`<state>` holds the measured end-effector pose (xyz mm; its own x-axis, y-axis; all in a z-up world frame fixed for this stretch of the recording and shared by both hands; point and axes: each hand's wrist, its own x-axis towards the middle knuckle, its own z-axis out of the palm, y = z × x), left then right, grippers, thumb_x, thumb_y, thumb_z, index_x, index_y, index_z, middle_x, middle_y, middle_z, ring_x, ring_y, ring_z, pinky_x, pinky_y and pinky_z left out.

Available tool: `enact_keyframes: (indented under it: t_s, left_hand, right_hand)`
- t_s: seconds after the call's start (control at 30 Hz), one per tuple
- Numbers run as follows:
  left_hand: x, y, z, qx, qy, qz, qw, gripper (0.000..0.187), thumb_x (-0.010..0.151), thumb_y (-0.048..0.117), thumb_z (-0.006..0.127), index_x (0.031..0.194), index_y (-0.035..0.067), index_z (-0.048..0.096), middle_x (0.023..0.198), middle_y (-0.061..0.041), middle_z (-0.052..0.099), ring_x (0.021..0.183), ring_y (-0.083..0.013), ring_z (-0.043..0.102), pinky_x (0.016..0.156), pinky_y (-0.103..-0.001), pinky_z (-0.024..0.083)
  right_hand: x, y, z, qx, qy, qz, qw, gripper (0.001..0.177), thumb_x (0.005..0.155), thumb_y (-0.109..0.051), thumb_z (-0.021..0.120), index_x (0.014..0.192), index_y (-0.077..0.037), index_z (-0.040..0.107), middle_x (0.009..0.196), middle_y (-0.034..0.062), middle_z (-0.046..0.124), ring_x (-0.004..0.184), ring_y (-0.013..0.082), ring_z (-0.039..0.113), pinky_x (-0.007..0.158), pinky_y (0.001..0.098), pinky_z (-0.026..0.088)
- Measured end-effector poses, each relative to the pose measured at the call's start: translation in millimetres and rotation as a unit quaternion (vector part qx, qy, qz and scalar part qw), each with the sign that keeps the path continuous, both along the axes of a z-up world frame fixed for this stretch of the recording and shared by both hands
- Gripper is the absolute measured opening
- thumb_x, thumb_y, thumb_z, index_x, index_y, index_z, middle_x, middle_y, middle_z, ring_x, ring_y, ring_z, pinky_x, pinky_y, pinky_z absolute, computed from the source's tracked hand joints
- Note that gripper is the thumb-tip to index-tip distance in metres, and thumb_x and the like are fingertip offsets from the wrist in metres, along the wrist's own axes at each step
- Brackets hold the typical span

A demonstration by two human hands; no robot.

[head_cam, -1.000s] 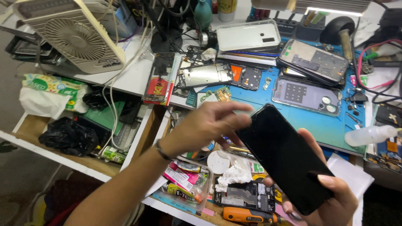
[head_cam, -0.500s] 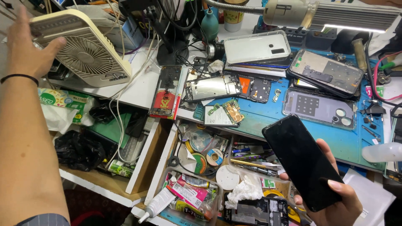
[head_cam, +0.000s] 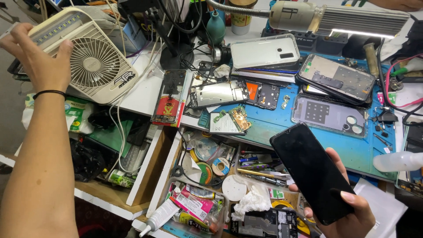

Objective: The person works on a disassembled smartphone, using a syringe to apply adhesive to the frame and a screwdriver to manipulate internal components. They handle the phone's back cover and screen assembly, turning the device over to inspect different sides.

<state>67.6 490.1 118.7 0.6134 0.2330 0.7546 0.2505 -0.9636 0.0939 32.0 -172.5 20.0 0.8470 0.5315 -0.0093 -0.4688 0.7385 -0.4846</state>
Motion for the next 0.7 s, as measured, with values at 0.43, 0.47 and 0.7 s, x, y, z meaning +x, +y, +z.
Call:
enact_keyframes:
  t_s: [0.43, 0.47, 0.7]
  left_hand:
    - [-25.3, 17.6, -126.5, -0.357, -0.156, -0.107, 0.915, 0.095, 0.105, -0.012, 0.081, 0.16, 0.018, 0.01, 0.163, -0.025, 0.024, 0.152, -0.0399, 0.042, 0.125, -0.055, 0.041]
    - [-26.6, 23.3, -141.4, -0.406, -0.16, -0.183, 0.881, 0.085, 0.096, -0.017, 0.074, 0.154, 0.011, 0.018, 0.154, -0.03, 0.045, 0.137, -0.0364, 0.056, 0.114, -0.048, 0.05]
    - [-33.6, 36.2, -143.3, -0.468, -0.065, -0.104, 0.875, 0.038, 0.099, 0.012, 0.075, 0.127, 0.004, 0.052, 0.129, -0.013, 0.066, 0.118, -0.0206, 0.063, 0.104, -0.037, 0.052]
  right_hand:
    - [-3.6, 2.0, -3.5, 0.006, -0.018, -0.045, 0.999, 0.081, 0.09, -0.019, 0.068, 0.162, -0.013, 0.032, 0.156, 0.0294, 0.033, 0.107, 0.0615, 0.056, 0.058, 0.0362, 0.063]
    - [-3.7, 3.1, -5.6, 0.012, -0.015, -0.049, 0.999, 0.081, 0.09, -0.018, 0.067, 0.163, -0.012, 0.031, 0.154, 0.0314, 0.035, 0.107, 0.0627, 0.057, 0.057, 0.0372, 0.063]
    - [-4.9, 3.9, -5.7, 0.022, -0.019, -0.034, 0.999, 0.083, 0.091, -0.016, 0.068, 0.163, -0.013, 0.028, 0.154, 0.0336, 0.033, 0.108, 0.0631, 0.056, 0.06, 0.0404, 0.064]
